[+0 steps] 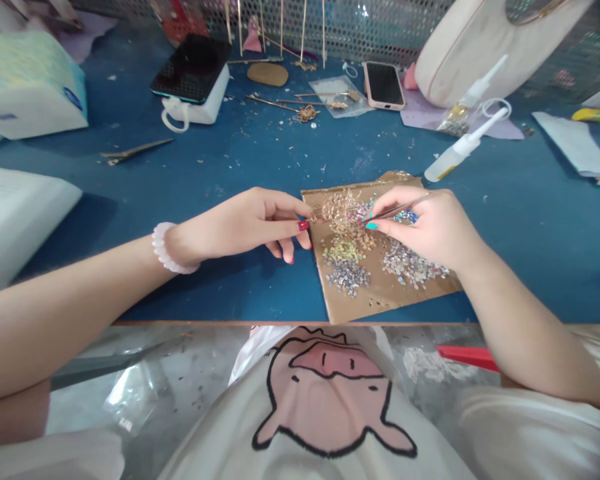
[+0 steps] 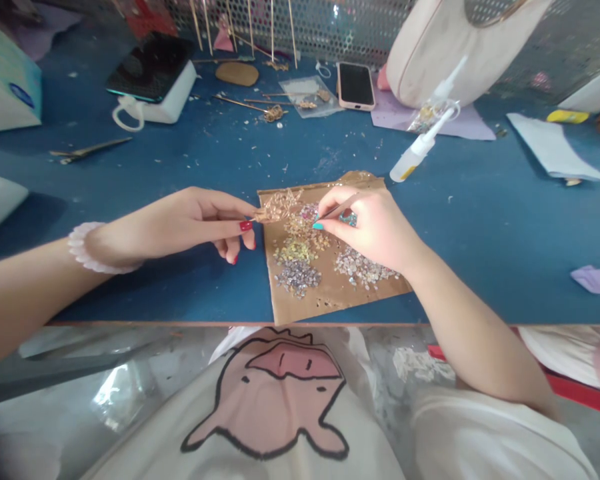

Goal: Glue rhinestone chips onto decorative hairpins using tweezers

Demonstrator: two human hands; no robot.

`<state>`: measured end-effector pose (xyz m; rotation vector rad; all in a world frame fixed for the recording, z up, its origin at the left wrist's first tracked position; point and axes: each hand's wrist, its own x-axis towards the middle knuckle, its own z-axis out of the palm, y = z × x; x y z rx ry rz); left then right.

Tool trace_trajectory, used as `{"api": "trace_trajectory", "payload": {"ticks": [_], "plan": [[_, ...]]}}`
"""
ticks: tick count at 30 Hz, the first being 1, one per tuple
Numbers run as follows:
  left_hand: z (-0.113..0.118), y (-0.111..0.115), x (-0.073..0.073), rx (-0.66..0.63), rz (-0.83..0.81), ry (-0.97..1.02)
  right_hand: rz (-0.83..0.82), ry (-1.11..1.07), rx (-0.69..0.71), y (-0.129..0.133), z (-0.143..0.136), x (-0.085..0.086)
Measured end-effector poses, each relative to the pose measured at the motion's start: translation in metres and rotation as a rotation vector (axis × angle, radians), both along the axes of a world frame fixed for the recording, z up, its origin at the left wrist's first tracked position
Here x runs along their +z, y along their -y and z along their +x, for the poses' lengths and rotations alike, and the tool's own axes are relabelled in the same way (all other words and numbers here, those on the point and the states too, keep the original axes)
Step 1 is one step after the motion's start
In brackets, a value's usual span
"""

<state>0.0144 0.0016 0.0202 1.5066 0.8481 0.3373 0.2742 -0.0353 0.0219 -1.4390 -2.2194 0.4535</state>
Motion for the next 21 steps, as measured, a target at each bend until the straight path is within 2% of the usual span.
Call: {"api": "trace_trajectory", "payload": {"ticks": [6, 12, 21], "plan": [[0.0003, -0.0013, -0.0010, 0.005, 0.011, -0.008, 0.005, -0.018, -0.016, -0.0027, -0.0015, -0.0052], [0.0001, -0.0008, 0.0006, 0.000, 0.010, -0.023, -0.057, -0.017, -0.015, -0.0009, -0.0014, -0.0003], [0.0011, 0.0003, 0.0022, 0.012, 0.009, -0.032, 0.002, -0.057, -0.049, -0.0034, -0.0042, -0.0049]]}}
